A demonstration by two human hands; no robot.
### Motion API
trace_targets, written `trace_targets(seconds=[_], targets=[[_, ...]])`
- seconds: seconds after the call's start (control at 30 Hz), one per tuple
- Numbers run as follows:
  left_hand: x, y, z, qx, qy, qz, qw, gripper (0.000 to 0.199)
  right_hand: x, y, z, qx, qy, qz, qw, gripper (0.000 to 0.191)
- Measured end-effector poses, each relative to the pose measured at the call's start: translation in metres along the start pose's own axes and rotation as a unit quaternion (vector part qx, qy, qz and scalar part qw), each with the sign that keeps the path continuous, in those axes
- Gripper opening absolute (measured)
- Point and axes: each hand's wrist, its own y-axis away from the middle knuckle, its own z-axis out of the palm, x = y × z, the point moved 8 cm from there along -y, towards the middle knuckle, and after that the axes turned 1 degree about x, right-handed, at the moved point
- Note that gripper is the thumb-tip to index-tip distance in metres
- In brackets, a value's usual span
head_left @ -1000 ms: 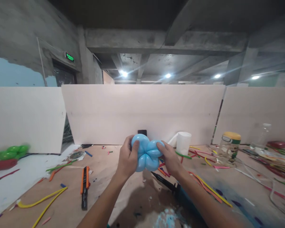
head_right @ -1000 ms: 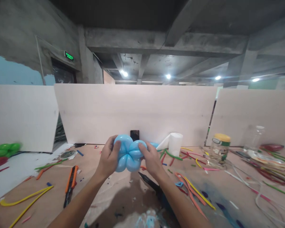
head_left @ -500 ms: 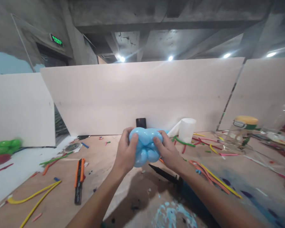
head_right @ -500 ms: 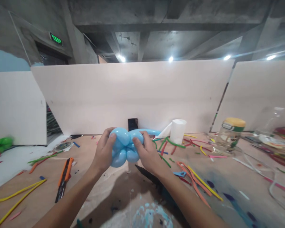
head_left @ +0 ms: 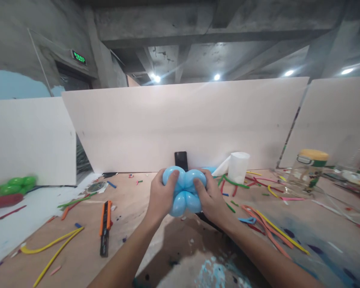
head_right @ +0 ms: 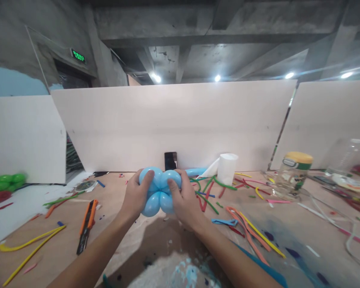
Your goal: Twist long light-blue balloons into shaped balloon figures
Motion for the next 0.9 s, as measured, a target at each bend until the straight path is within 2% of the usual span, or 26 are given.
trace_targets(seconds=[0.13, 0.33, 0.43, 0.53, 0.6, 0.67, 0.77, 0.9], targets=[[0.014, 0.002, -0.001, -0.013, -0.037, 0.061, 0.997, 0.031, 0.004, -0.005, 0.001, -0.038, -0.012, 0.040, 0.998, 0.032], [0.036, 0.009, 0.003, -0.115, -0.147, 0.123, 0.975, 0.017, -0.006, -0.003, 0.005, -0.128, 0.041, 0.006, 0.991, 0.036], [0.046, 0.016, 0.007, -0.162, -0.186, 0.157, 0.956, 0.019, -0.012, -0.001, 0.004, -0.159, 0.055, -0.004, 0.986, 0.036], [0.050, 0.022, 0.015, -0.224, -0.186, 0.176, 0.940, 0.031, -0.013, -0.002, 0.004, -0.192, 0.018, -0.001, 0.981, 0.034], [0.049, 0.024, 0.019, -0.243, -0.196, 0.182, 0.932, 0.035, -0.008, -0.002, 0.003, -0.204, -0.021, 0.016, 0.979, 0.036], [0.049, 0.024, 0.020, -0.231, -0.227, 0.193, 0.926, 0.034, -0.001, -0.002, 0.004, -0.206, -0.063, 0.041, 0.976, 0.046], [0.050, 0.023, 0.017, -0.179, -0.266, 0.213, 0.923, 0.031, 0.012, 0.003, 0.006, -0.192, -0.094, 0.093, 0.972, 0.060], [0.042, 0.017, 0.009, -0.110, -0.269, 0.192, 0.937, 0.028, 0.026, 0.022, 0.015, -0.212, -0.090, 0.214, 0.949, 0.042]])
